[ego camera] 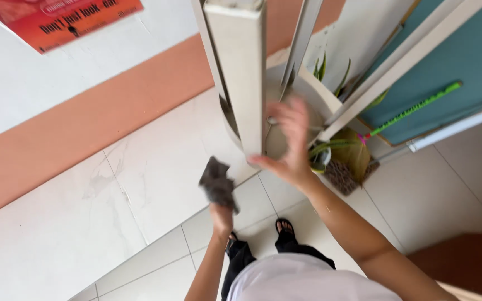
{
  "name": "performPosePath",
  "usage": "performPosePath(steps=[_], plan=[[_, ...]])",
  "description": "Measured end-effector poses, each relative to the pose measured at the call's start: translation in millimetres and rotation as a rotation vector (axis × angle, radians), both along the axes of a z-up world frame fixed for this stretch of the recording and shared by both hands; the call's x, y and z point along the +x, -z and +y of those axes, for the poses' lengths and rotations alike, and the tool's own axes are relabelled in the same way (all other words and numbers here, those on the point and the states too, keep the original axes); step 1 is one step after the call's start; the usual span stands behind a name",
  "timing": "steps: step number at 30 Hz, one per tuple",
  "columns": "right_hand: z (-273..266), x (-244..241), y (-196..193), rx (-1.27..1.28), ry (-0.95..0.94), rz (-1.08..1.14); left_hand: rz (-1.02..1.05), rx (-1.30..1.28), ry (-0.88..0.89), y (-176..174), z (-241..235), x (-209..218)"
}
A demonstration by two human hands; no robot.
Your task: The person washes a cloth at the sink, then proceeds to wipe down two beige plastic stools with the damp cloth. They clean the seats, legs, and undersides of the stools, flipping them over to reach all surfaces, and finally wipe a nearby counter.
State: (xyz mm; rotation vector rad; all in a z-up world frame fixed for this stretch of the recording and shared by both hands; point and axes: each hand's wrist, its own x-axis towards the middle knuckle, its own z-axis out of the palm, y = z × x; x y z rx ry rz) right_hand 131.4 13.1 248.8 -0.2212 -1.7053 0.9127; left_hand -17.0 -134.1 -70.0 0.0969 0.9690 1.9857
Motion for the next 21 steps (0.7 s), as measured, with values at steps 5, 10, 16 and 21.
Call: performPosePath(steps=[5,10,16,21], plan=[[15,-34,13,-0.282,-0.075,-0.105,0.256,-0.059,0.372,-47,69,34],[-1,-23,16,-0.412,-0.302,-0.055,0.307,-0.210,0.285,-9,138,41],[-25,54,33,-0.347,-0.297,-0.013,0.624,-0.252,-0.173,-12,192,22],[-67,60,-49,-0.224,-0.483,0.125,0.075,0.271,0.180,-75,183,-53]])
